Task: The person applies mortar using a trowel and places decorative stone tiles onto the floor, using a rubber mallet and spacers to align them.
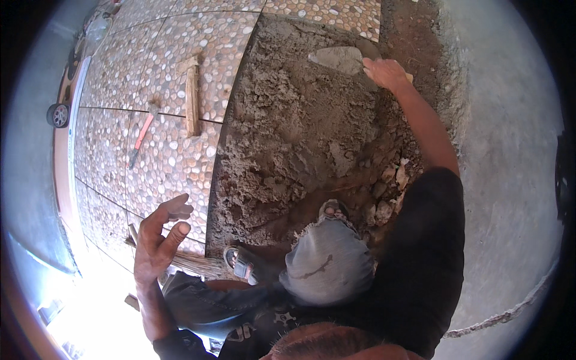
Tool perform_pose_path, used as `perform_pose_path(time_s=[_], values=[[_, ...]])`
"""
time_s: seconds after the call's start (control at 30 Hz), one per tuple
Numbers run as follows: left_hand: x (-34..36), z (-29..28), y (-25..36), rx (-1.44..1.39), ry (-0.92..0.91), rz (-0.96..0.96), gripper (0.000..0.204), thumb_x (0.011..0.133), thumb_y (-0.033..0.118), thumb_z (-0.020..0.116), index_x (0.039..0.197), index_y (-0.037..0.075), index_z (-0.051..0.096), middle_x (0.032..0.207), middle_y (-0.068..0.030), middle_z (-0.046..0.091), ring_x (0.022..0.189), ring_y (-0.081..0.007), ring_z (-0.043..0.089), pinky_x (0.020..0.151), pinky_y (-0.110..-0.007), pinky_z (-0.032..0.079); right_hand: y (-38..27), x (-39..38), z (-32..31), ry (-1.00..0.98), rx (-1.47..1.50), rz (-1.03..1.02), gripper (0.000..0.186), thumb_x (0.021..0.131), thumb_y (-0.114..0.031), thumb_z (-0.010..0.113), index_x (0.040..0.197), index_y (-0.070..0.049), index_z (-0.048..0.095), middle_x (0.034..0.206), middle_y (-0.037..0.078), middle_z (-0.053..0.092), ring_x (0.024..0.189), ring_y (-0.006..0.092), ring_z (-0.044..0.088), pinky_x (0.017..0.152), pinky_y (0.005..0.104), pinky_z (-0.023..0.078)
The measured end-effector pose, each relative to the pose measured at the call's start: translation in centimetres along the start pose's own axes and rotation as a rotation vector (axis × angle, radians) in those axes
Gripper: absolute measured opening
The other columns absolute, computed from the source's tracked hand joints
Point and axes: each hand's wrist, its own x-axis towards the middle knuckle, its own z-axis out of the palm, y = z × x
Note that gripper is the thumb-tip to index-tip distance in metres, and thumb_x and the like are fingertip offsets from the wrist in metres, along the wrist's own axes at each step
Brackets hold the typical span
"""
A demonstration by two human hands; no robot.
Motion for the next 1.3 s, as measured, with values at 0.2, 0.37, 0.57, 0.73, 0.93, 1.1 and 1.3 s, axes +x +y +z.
perform_pose_path(time_s=[0.2,0.37,0.57,0.73,0.93,1.1,1.3], values=[[-0.2,0.0,0.2,0.017,0.03,-0.022,0.054,0.091,0.033,0.066,0.13,-0.001,0.054,0.105,-0.0191,0.069,0.096,-0.026,0.066,0.086,-0.039,0.05,-0.1,4.0,1.4,-0.067,0.091,0.242,0.048,0.103,-0.039,0.037,0.142,-0.012,0.04,0.127,0.017,0.059,0.111,0.0366,0.06,0.088,0.0516,0.051],[-1.0,-0.3,0.2,0.011,0.049,-0.031,0.055,0.091,0.034,0.066,0.13,-0.003,0.054,0.105,-0.0196,0.069,0.096,-0.0269,0.066,0.087,-0.039,0.05,-0.6,4.1,0.8,-0.237,0.607,0.3,0.055,0.103,-0.039,0.037,0.147,-0.007,0.036,0.132,0.02,0.054,0.104,0.0335,0.062,0.083,0.0488,0.051],[-1.7,-0.6,0.2,0.005,0.028,0.019,0.056,0.09,0.034,0.067,0.13,-0.002,0.054,0.106,-0.0192,0.069,0.098,-0.0269,0.066,0.087,-0.039,0.05,-1.6,-0.5,-1.1,-0.184,0.646,0.384,0.059,0.1,-0.038,0.044,0.148,-0.004,0.035,0.14,0.02,0.05,0.093,0.0326,0.066,0.074,0.0465,0.053],[-1.6,-0.6,0.3,0.002,0.014,0.01,0.057,0.089,0.035,0.068,0.13,-0.002,0.054,0.106,-0.0185,0.069,0.098,-0.026,0.066,0.087,-0.039,0.05,-0.6,-3.6,-2.9,-0.266,0.817,0.461,0.056,0.099,-0.039,0.046,0.141,-0.001,0.042,0.125,0.02,0.058,0.079,0.0268,0.063,0.069,0.0438,0.052],[-0.8,0.0,0.9,-0.004,-0.004,0.006,0.054,0.088,0.033,0.07,0.129,0.0,0.056,0.106,-0.0177,0.069,0.098,-0.0256,0.066,0.088,-0.038,0.05,-0.3,-0.3,-5.0,-0.117,1.071,0.402,0.043,0.097,-0.04,0.048,0.115,-0.001,0.055,0.099,0.012,0.062,0.07,0.0204,0.057,0.063,0.0405,0.047],[-0.7,0.3,1.2,0.014,-0.013,0.029,0.052,0.089,0.03,0.069,0.129,0.0,0.056,0.105,-0.0175,0.069,0.097,-0.0254,0.066,0.087,-0.038,0.05,-1.8,4.0,-5.6,-0.32,0.74,0.194,0.043,0.096,-0.041,0.045,0.101,0.0,0.06,0.085,0.013,0.065,0.069,0.0232,0.06,0.065,0.043,0.046],[-0.4,0.2,1.1,0.029,0.008,-0.046,0.05,0.09,0.027,0.069,0.129,0.001,0.056,0.105,-0.017,0.069,0.097,-0.0251,0.066,0.086,-0.038,0.051,-2.1,5.2,-8.2,-0.242,0.56,0.254,0.04,0.094,-0.032,0.045,0.106,0.001,0.064,0.086,0.016,0.067,0.074,0.0271,0.064,0.064,0.0469,0.047]])
